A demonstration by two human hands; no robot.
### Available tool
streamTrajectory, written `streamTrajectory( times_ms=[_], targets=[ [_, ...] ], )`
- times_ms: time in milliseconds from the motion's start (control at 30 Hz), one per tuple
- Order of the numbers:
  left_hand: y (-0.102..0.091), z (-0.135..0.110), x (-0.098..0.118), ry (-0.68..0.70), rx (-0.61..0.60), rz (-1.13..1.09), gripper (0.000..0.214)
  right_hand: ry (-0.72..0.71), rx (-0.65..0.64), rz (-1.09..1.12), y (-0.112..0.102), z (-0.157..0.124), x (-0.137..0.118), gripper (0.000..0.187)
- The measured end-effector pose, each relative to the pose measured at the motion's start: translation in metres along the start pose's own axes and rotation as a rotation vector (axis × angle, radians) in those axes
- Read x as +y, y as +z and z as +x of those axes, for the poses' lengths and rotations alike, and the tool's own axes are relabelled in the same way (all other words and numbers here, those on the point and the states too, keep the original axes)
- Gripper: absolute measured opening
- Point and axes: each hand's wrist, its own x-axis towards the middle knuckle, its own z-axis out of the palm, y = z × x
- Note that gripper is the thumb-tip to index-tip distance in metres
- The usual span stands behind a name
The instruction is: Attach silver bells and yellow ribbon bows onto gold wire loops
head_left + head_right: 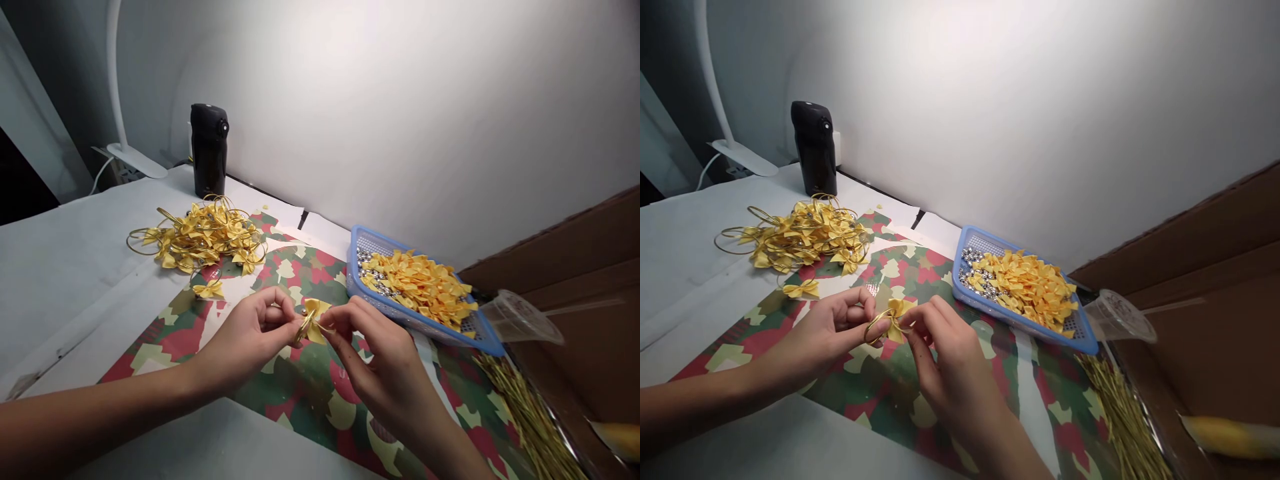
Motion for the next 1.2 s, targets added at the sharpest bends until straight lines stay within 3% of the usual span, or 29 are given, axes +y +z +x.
streamTrajectory(
  times_ms=[367, 700, 1200],
  targets=[
    [0.0002, -0.0027, -0.0027, 0.045, -0.04, 0.088, 0.02, -0.042, -0.03, -0.101, 0.0002, -0.0008, -0.0015, 0.017],
    [-0.0007, 0.002, -0.0007, -0.016, -0.03, -0.018, 0.028, 0.01, -0.033, -0.015, -0.0015, 0.0007, -0.0012, 0.015],
    [-0.0026, 0.0033, -0.0022, 0.036, -0.058, -0.053, 0.035, -0.035, 0.039, 0.052, 0.0027, 0.0018, 0.0014, 0.016]
  ],
)
